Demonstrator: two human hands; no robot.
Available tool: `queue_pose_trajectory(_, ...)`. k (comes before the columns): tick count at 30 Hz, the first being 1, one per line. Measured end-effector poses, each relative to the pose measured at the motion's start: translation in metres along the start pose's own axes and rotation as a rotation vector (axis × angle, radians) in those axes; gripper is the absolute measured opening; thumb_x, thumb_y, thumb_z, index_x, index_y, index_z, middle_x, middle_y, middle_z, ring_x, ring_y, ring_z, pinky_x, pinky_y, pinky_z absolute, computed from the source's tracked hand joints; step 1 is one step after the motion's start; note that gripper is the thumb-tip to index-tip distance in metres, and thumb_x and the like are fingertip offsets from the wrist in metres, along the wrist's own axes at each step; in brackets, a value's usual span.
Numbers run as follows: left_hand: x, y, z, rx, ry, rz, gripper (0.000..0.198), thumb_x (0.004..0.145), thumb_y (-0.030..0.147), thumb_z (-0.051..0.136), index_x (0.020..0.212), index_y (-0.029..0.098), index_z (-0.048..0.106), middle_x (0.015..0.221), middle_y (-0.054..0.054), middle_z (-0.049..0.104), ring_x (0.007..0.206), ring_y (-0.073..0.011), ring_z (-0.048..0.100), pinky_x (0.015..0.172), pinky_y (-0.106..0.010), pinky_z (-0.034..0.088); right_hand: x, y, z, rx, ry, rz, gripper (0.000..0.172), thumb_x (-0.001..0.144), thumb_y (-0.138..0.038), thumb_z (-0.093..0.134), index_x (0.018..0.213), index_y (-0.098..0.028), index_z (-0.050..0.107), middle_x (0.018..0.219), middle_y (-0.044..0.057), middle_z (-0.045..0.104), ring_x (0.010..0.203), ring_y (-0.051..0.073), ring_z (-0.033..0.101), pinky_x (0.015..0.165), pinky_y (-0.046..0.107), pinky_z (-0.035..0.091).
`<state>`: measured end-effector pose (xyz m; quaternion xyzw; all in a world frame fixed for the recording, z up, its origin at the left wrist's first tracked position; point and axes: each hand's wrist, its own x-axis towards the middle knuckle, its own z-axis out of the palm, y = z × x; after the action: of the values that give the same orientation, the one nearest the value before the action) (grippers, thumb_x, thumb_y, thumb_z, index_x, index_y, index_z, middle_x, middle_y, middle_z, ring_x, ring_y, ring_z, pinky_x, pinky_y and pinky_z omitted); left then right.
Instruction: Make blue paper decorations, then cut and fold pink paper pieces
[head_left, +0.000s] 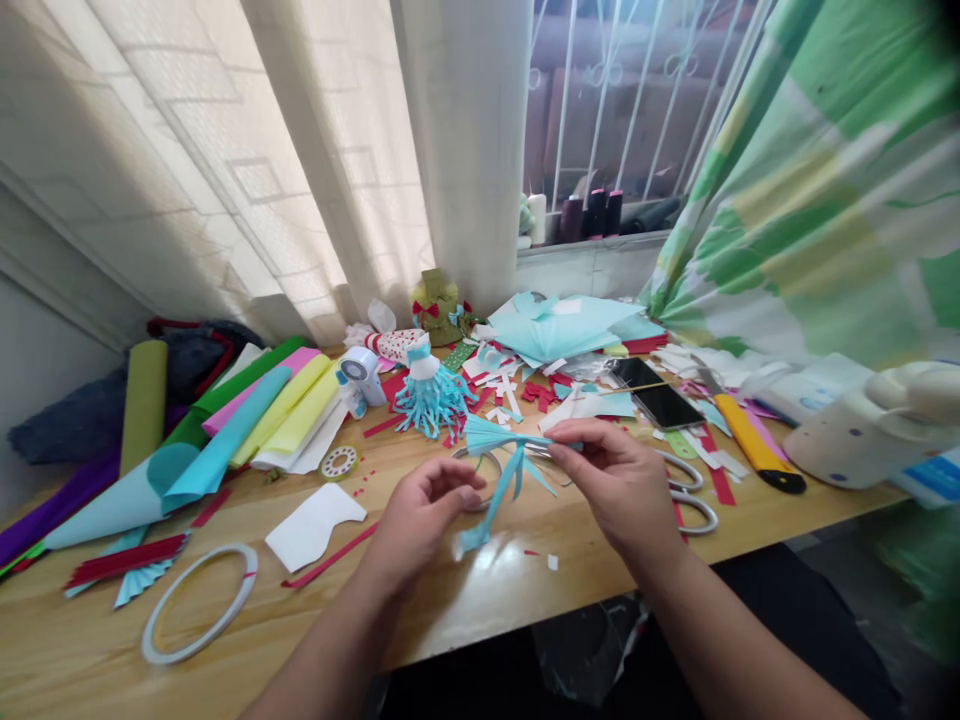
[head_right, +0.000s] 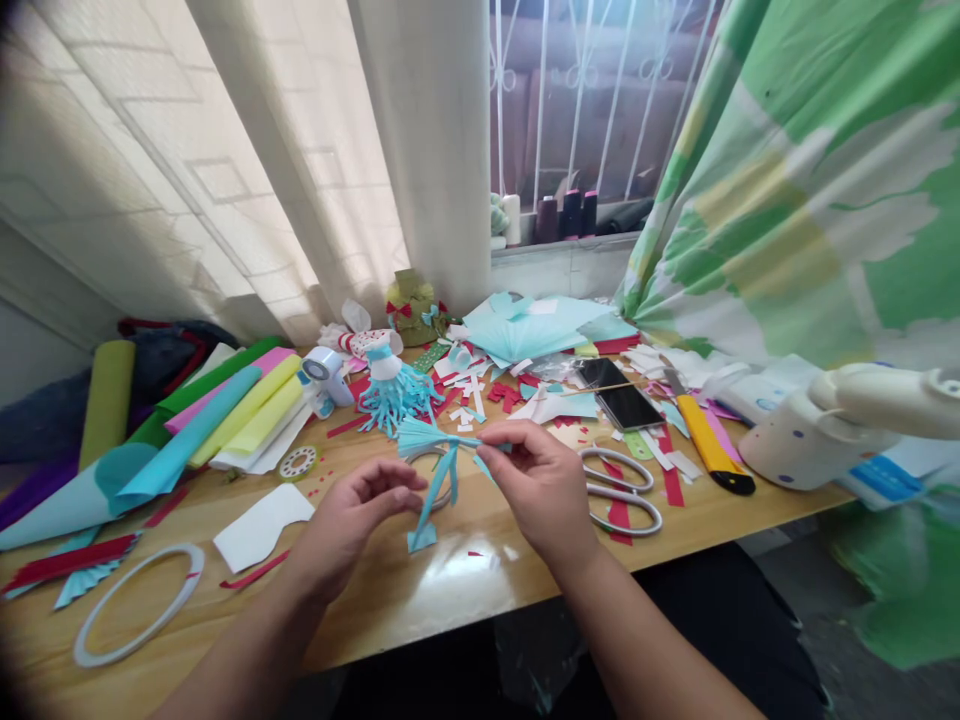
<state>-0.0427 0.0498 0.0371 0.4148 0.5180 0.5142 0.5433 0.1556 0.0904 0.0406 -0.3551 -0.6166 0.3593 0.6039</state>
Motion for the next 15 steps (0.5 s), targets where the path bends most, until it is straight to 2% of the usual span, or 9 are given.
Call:
queue_pose_trajectory(2,0.001,0.003,-0.008,-0.044,0.12,0.094,0.018,0.072,0.026,0.069,0.085,0.016,0.062,0.09,-0.004,0.068,0.081,-0.0163,0.064,0.08,-0.031,0.047,0.002,-0.001,0.0,0.001,-0.029,-0.003,0.007,0.076,-0.017,0.067,0.081,-0.021,0.066,0.084,0.003,0.068,0.079,0.016,0.063,0.07,0.028,0.052)
queue_pose_trajectory(4,0.001,0.01,-0.013,-0.105,0.178,0.176,0.018,0.077,0.031,0.063,0.089,0.018,0.061,0.094,-0.004,0.066,0.085,-0.0164,0.062,0.083,-0.033,0.046,0.004,-0.003,0.001,-0.01,-0.081,-0.017,0.006,0.076,-0.016,0.067,0.08,-0.021,0.066,0.083,0.003,0.068,0.08,0.017,0.063,0.071,0.029,0.052)
queue_pose_trajectory(7,-0.002,0.025,-0.014,0.04,0.096,0.273,0.022,0.079,0.034,0.061,0.097,0.022,0.06,0.101,-0.004,0.065,0.092,-0.0185,0.06,0.085,-0.034,0.045,0.005,-0.008,0.002,-0.055,-0.176,-0.036,0.005,0.076,-0.017,0.067,0.08,-0.02,0.066,0.082,0.003,0.068,0.078,0.017,0.063,0.071,0.03,0.052)
queue_pose_trajectory(10,-0.006,0.04,-0.008,0.449,-0.055,0.366,0.027,0.074,0.032,0.068,0.099,0.024,0.064,0.105,-0.005,0.065,0.098,-0.022,0.059,0.087,-0.035,0.043,0.005,-0.014,0.005,-0.131,-0.24,-0.021,0.007,0.076,-0.02,0.067,0.083,-0.019,0.066,0.08,0.003,0.068,0.074,0.016,0.062,0.068,0.029,0.051)
queue_pose_trajectory(12,-0.008,0.045,-0.001,0.644,-0.106,0.449,0.023,0.072,0.029,0.069,0.094,0.023,0.067,0.099,-0.005,0.068,0.095,-0.0223,0.06,0.085,-0.034,0.043,0.006,-0.018,0.007,-0.164,-0.258,-0.001,0.008,0.076,-0.02,0.067,0.083,-0.019,0.066,0.079,0.002,0.067,0.071,0.015,0.062,0.065,0.028,0.05)
queue_pose_trajectory(15,-0.007,0.044,0.009,0.719,-0.1,0.47,0.008,0.074,0.024,0.066,0.08,0.021,0.07,0.082,-0.004,0.07,0.079,-0.0198,0.062,0.073,-0.03,0.045,0.006,-0.022,0.01,-0.098,-0.27,0.022,0.012,0.076,-0.02,0.067,0.087,-0.02,0.064,0.079,0.001,0.066,0.073,0.014,0.061,0.066,0.027,0.05)
